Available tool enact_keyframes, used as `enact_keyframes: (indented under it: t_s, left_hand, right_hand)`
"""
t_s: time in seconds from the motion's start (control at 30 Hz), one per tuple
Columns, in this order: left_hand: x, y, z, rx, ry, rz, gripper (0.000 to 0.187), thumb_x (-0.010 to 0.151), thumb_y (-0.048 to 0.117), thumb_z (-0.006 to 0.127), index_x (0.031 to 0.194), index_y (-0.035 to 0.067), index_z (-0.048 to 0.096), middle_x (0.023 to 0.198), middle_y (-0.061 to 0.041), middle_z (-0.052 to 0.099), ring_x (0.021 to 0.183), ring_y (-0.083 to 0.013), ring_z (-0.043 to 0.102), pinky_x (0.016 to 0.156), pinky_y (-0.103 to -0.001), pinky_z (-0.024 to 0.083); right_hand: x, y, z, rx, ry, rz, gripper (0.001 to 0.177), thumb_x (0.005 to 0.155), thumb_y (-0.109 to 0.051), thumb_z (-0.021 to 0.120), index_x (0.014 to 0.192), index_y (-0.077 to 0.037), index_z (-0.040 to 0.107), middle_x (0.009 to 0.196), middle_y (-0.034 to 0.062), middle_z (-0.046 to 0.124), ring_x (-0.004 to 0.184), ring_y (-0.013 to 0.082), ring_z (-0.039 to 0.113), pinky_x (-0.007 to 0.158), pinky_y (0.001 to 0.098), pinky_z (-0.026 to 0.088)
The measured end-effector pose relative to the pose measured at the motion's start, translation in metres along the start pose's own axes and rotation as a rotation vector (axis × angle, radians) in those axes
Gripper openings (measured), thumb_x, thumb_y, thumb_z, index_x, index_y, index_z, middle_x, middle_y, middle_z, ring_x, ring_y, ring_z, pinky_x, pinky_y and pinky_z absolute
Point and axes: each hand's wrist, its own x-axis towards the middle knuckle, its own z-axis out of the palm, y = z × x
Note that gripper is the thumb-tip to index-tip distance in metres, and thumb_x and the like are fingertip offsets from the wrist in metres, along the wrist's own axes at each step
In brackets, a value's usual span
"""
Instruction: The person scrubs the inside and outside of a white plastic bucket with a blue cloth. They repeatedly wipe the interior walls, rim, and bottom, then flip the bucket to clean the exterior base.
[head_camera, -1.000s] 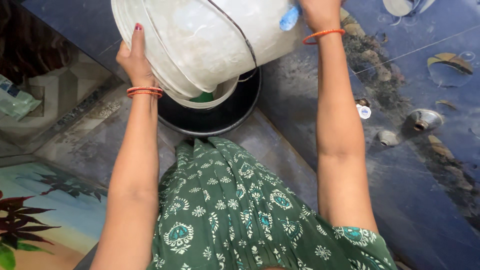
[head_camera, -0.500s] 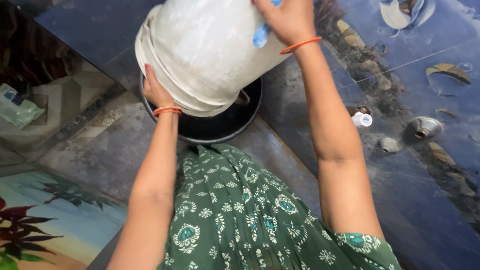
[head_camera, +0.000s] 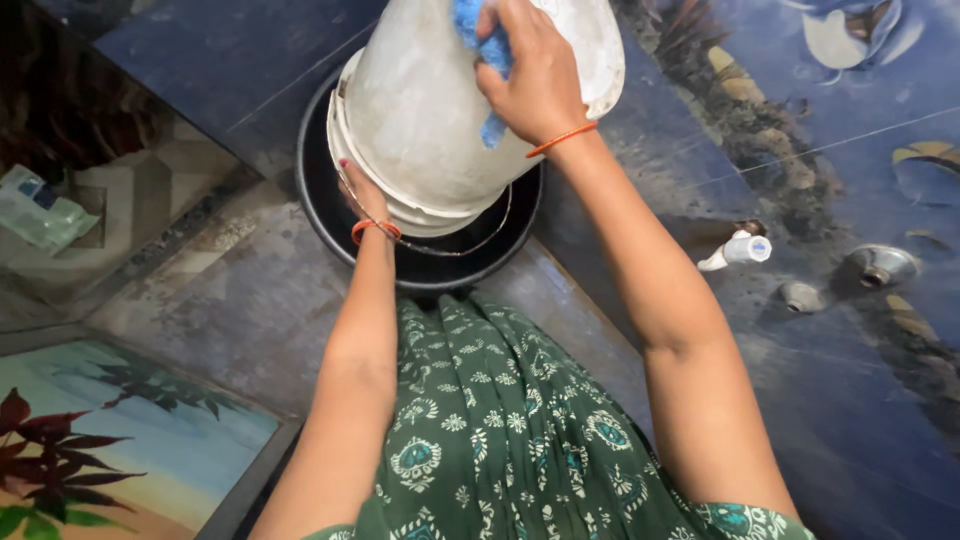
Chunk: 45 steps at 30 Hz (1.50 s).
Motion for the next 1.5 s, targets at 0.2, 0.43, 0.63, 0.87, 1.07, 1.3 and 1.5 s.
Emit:
enact_keyframes:
  t_s: [0.2,0.43,0.63,0.87,1.07,1.3,1.5]
  left_hand:
    - [0.033,-0.024,-0.025,0.609,0.023,0.173,0.075,0.098,0.073,0.040,0.136,0.012,0.063,0.138,-0.029,0.054,0.131,-0.0472,0.049,0.107,-0.052,0.042]
    - [0.062,-0.016,-0.064,0.701,-0.085,0.384,0.039,0.102,0.042,0.056,0.123,0.015,0.075,0.120,-0.017,0.074,0.111,-0.0371,0.069,0.096,-0.047,0.053]
    - [0.002,0.101,-0.021,-0.107,-0.080,0.929,0.037,0.102,0.010,0.065,0.138,0.003,0.059,0.131,-0.017,0.068,0.119,-0.0292,0.068,0.105,-0.038,0.053]
    - [-0.068,0.217,0.041,0.013,-0.486,1.196,0.062,0.098,0.016,0.072,0.151,-0.002,0.046,0.152,-0.025,0.054,0.142,-0.0393,0.052,0.119,-0.041,0.039]
    - [-0.071,0.208,0.026,0.071,-0.523,1.108,0.065,0.104,0.019,0.062,0.158,-0.002,0.035,0.165,-0.027,0.038,0.155,-0.0392,0.036,0.128,-0.041,0.027]
    - [-0.082,0.207,-0.011,-0.020,-0.616,1.036,0.063,0.108,0.019,0.055,0.163,0.000,0.030,0.170,-0.024,0.030,0.160,-0.0367,0.028,0.131,-0.041,0.021]
    - [-0.082,0.208,-0.016,0.069,-0.532,1.071,0.061,0.107,0.021,0.051,0.161,0.001,0.032,0.167,-0.023,0.036,0.157,-0.0359,0.033,0.130,-0.041,0.024]
  right_hand:
    - [-0.013,-0.041,0.012,-0.030,0.002,-0.062,0.038,0.077,0.000,0.074,0.109,-0.009,0.054,0.104,0.0085,0.061,0.103,0.0325,0.061,0.086,0.0423,0.051]
    - [-0.024,-0.066,0.022,-0.089,0.048,-0.104,0.039,0.075,-0.001,0.075,0.107,-0.012,0.057,0.102,0.0059,0.061,0.097,0.0311,0.059,0.082,0.0415,0.049]
    - [-0.029,-0.058,0.025,0.052,0.054,0.021,0.053,0.079,-0.007,0.072,0.127,-0.010,0.049,0.113,0.0118,0.065,0.100,0.0342,0.065,0.085,0.0424,0.053]
    - [-0.034,-0.035,0.019,0.372,-0.096,0.203,0.063,0.082,-0.011,0.073,0.138,-0.010,0.044,0.119,0.0125,0.071,0.108,0.0281,0.074,0.092,0.0356,0.058]
    - [-0.035,0.052,-0.035,0.512,0.022,0.246,0.062,0.085,-0.008,0.081,0.139,-0.011,0.050,0.128,0.0133,0.068,0.113,0.0210,0.069,0.096,0.0355,0.057]
    - [-0.048,0.029,-0.005,0.126,-0.244,-0.065,0.072,0.095,-0.030,0.077,0.153,-0.005,0.045,0.150,0.0216,0.054,0.140,0.0402,0.053,0.117,0.0474,0.043]
    - [0.011,0.011,0.064,-0.044,-0.207,-0.198,0.059,0.101,-0.031,0.066,0.151,-0.006,0.047,0.154,0.0196,0.051,0.146,0.0417,0.044,0.118,0.0496,0.033]
